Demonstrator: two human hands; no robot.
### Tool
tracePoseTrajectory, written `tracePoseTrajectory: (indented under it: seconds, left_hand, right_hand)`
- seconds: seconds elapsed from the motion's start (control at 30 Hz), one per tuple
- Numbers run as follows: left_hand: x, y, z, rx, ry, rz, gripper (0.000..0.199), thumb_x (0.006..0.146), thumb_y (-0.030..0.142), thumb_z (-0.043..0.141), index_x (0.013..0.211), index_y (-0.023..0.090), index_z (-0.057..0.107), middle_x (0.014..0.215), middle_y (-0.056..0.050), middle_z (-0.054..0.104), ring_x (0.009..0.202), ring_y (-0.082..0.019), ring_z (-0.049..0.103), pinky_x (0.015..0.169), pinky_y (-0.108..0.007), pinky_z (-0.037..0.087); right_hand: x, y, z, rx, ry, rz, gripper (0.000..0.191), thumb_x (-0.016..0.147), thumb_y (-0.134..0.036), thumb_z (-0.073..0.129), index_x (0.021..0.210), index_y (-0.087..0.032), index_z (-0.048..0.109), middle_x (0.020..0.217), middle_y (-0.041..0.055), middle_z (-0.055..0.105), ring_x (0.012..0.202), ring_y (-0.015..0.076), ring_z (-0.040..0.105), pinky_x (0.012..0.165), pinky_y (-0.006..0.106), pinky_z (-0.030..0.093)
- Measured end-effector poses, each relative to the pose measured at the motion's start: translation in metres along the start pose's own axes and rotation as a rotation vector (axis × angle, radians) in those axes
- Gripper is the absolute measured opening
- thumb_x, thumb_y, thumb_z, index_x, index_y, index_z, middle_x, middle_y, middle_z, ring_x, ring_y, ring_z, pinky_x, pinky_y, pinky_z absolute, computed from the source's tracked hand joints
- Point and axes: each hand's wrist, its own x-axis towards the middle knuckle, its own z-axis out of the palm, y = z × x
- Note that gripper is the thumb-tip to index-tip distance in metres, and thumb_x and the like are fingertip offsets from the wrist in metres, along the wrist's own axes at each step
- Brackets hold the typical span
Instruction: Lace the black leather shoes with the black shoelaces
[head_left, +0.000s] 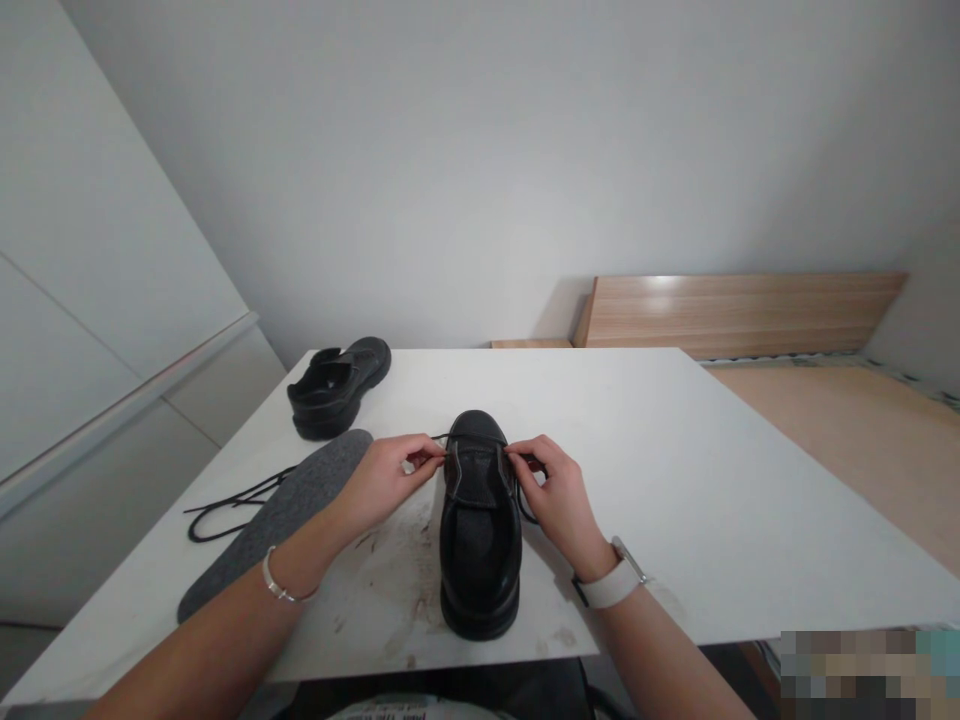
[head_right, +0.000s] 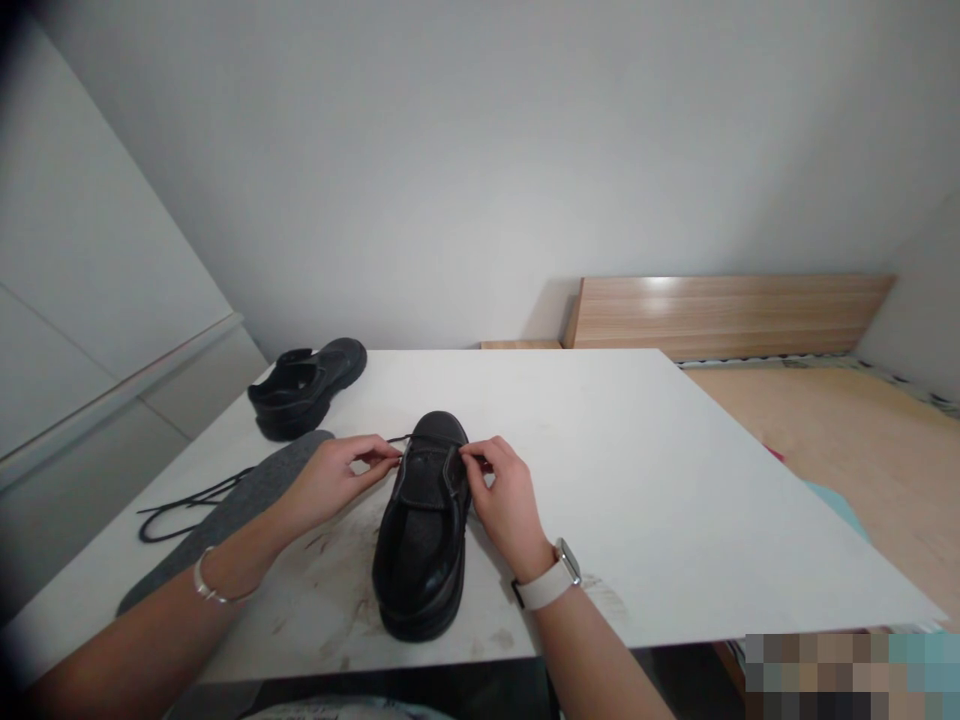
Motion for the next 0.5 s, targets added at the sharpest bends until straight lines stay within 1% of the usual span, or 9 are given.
tracePoseTrajectory:
  seconds: [0.13, 0.33, 0.5]
  left_hand:
    - [-0.0002, 0.0016, 0.0021, -0.012, 0.031, 0.013, 0.017, 0.091, 0.031, 0.062, 0.088, 0.018, 0.073, 0.079, -0.002, 0.073, 0.07, -0.015, 0.064, 0.062, -0.022, 0.047]
    - [0.0005, 0.0077, -0.0038, -0.023, -0.014, 0.019, 0.015, 0.09, 0.028, 0.062, 0.088, 0.018, 0.073, 0.079, -0.002, 0.073, 0.07, -0.015, 0.065, 0.066, -0.023, 0.048]
    - [0.0014, 0.0081, -0.0023, 0.02, 0.0, 0.038, 0.015, 0.091, 0.027, 0.06, 0.091, 0.019, 0.073, 0.082, -0.002, 0.074, 0.071, -0.016, 0.065, 0.066, -0.023, 0.048]
  right_hand:
    - [-0.0002, 0.001, 0.0005, 0.005, 0.008, 0.004, 0.016, 0.094, -0.026, 0.055, 0.094, -0.02, 0.07, 0.089, 0.0058, 0.067, 0.081, 0.0165, 0.064, 0.074, 0.03, 0.055]
    - [-0.0005, 0.0014, 0.0013, 0.01, 0.016, -0.002, 0.016, 0.095, -0.026, 0.055, 0.094, -0.02, 0.07, 0.089, 0.006, 0.067, 0.082, 0.0166, 0.064, 0.074, 0.029, 0.055]
    - [-0.0005, 0.0014, 0.002, 0.015, 0.012, 0.006, 0.016, 0.095, -0.026, 0.055, 0.095, -0.019, 0.07, 0.09, 0.0057, 0.066, 0.081, 0.0163, 0.064, 0.074, 0.029, 0.055]
